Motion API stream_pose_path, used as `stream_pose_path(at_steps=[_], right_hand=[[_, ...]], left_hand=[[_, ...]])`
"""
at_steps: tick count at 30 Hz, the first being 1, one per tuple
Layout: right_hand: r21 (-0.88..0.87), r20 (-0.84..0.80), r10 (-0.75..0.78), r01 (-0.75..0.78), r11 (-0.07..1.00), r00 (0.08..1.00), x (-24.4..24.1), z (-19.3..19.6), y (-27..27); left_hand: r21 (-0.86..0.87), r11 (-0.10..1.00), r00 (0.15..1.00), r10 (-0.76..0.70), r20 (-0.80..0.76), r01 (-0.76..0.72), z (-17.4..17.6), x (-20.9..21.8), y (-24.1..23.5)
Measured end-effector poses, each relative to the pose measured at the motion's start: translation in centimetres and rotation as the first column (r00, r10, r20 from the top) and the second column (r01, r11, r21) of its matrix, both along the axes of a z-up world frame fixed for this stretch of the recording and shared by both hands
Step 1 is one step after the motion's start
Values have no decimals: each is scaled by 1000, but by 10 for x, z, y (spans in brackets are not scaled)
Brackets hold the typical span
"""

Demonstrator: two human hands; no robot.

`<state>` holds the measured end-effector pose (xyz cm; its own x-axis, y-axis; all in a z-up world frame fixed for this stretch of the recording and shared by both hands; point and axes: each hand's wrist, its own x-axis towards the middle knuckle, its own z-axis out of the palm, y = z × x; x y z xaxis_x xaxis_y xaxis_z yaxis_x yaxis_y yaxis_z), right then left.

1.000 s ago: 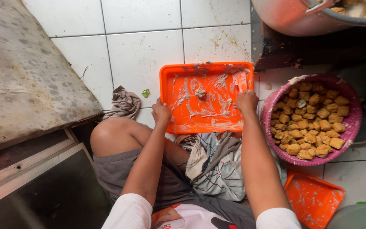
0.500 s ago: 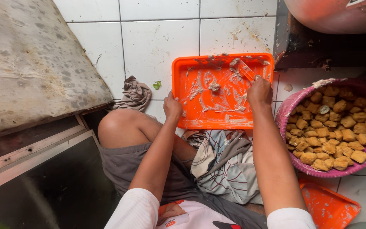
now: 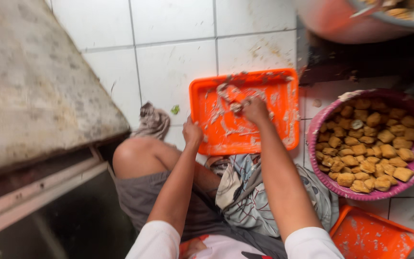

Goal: The person sits on the floor and repeatedly scoops a white paste from an orange tray, spreads it over small brown food items, and places them into a pink basket. The person uses an orange spatula to assist in the coating process.

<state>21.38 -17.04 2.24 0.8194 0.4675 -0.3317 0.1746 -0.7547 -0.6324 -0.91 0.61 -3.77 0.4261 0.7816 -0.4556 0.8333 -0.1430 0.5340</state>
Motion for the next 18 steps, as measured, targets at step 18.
stream_pose_path(at_steps=[18], right_hand=[[572,-510,-137,453,684,849,-145,209,-72]], left_hand=[[-515,848,601,476,642,-122,118,31,-34]])
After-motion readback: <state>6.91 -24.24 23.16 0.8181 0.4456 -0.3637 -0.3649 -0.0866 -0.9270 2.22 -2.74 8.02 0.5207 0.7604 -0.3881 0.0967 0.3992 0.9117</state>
